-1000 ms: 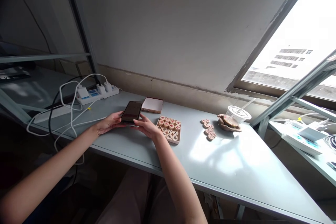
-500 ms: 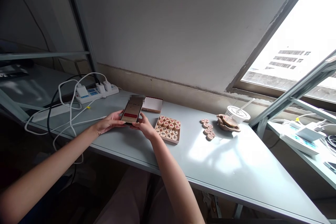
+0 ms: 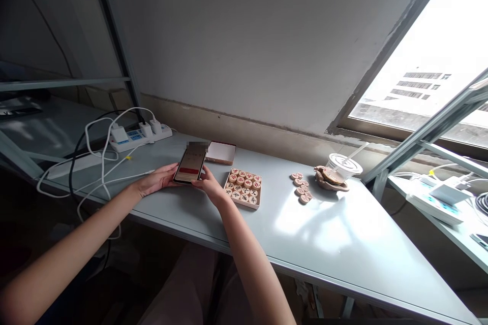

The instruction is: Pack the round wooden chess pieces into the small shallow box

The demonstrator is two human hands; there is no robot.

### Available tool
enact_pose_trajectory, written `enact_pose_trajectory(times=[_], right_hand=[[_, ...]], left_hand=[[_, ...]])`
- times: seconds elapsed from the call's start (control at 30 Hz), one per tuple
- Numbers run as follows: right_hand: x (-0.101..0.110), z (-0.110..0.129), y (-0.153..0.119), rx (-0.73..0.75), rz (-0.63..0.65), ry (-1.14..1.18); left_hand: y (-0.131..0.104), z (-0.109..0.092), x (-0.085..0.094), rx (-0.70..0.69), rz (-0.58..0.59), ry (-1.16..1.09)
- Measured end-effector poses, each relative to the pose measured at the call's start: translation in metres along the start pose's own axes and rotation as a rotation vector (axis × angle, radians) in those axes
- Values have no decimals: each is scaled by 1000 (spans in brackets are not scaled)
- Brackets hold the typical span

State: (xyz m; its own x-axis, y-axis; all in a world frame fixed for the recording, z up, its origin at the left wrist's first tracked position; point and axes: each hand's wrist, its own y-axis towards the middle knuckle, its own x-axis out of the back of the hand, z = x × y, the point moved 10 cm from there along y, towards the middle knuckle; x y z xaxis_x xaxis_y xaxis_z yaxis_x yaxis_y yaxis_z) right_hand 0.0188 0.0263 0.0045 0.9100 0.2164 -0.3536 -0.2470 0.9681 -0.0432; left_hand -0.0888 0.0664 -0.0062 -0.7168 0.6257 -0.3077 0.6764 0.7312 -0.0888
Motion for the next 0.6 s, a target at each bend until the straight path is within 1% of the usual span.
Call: enact_pose_trajectory(times=[0.1, 0.17, 0.23, 0.27, 0.33, 0.37, 0.43, 0.47, 0.5, 0.53, 0.6], right_hand=[[-11, -1, 0, -10, 54, 68], [-18, -4, 3, -13, 76, 112], [-24, -11, 8, -35, 91, 161], [-27, -15, 11, -49, 98, 191], [-30, -23, 15, -75, 101, 243], [-30, -25, 17, -85, 93, 260], [-29, -30, 19, -106, 81, 275], [-29, -32, 19, -117, 81, 270], [-29, -33, 20, -126, 81, 262], [-28, -35, 22, -134, 84, 253], [-22, -35, 27, -100, 33, 195]], left_hand=[[-1, -1, 9, -24, -64, -42], [-5, -2, 13, -25, -91, -30], [-13, -4, 19, -10, -121, 39], [-18, -7, 23, 3, -147, 108], [-31, -17, 39, 5, -238, 348], [-39, -28, 49, -26, -313, 521], [-57, -54, 64, -148, -481, 920], [-65, -65, 66, -213, -545, 1107], [-71, -71, 66, -262, -582, 1261], [-74, -72, 66, -280, -588, 1373], [-75, -62, 65, -248, -533, 1474]])
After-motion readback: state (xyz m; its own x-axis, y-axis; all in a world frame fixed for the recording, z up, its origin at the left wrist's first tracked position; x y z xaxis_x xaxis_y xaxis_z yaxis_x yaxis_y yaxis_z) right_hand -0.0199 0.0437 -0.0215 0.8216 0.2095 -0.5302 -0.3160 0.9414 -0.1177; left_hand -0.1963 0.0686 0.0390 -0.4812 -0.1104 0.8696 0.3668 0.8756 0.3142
